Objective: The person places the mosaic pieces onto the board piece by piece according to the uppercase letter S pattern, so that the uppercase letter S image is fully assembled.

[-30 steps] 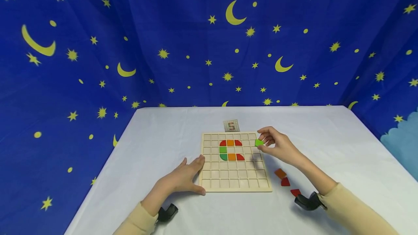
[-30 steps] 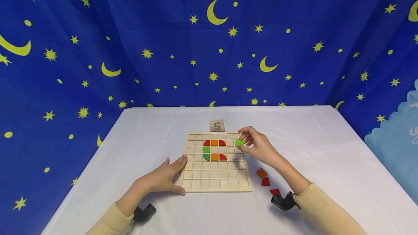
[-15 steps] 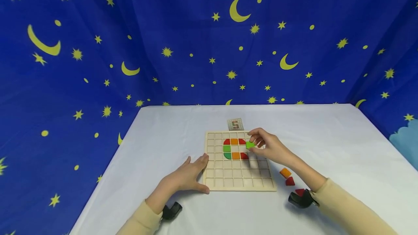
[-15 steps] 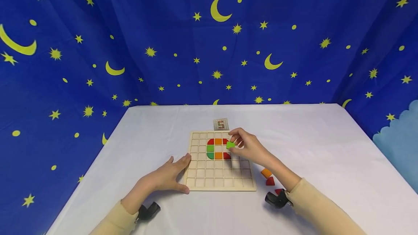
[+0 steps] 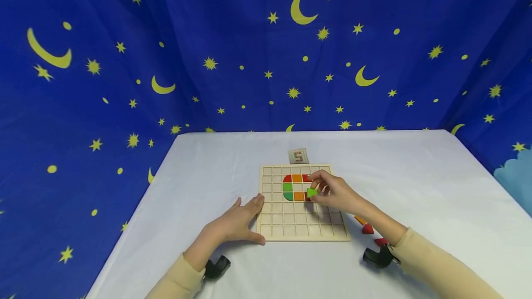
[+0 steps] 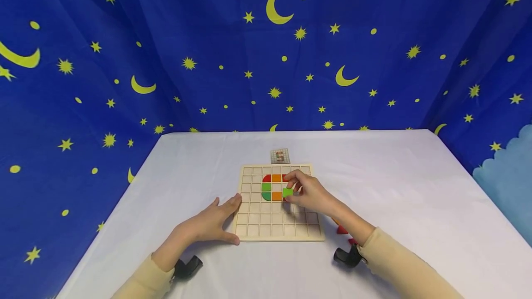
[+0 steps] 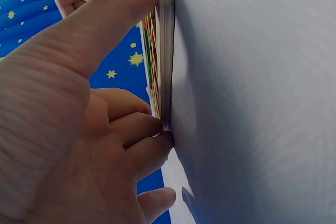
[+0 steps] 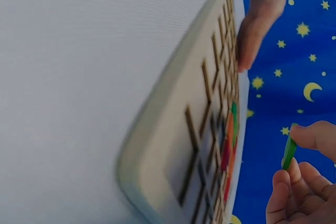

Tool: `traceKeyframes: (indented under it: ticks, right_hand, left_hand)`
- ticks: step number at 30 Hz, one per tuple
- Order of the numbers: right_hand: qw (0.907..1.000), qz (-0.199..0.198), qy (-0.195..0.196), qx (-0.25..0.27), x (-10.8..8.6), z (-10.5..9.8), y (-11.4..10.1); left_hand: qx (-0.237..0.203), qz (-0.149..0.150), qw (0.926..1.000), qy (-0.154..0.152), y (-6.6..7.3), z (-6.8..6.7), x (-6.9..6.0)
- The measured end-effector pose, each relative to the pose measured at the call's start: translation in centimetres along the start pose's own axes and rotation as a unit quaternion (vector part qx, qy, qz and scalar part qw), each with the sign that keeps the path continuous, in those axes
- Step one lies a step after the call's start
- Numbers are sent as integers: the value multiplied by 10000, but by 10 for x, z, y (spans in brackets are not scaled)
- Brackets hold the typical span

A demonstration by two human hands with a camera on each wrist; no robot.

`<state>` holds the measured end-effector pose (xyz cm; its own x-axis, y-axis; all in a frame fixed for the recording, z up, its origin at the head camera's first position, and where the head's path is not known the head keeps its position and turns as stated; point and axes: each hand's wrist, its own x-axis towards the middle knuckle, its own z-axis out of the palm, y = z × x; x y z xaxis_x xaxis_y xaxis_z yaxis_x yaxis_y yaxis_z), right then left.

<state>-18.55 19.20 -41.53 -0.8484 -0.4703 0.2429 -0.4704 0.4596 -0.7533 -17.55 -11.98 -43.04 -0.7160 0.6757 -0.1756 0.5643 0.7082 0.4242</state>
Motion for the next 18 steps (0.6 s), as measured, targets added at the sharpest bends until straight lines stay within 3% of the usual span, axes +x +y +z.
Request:
traceKeyframes:
  ticks: [4, 13, 18]
  right_hand:
    - [9997, -110, -181, 76, -2, 7, 6]
    - [9977, 349, -559, -126, -3, 16, 17]
    - [9968, 367, -639, -321, -3, 17, 19]
  left_hand:
    - [-43, -22, 10000, -16, 1, -1, -2]
    - [-68, -67, 9999, -106, 2, -1, -2]
    - [-97, -109, 9998, -168, 3, -1, -2]
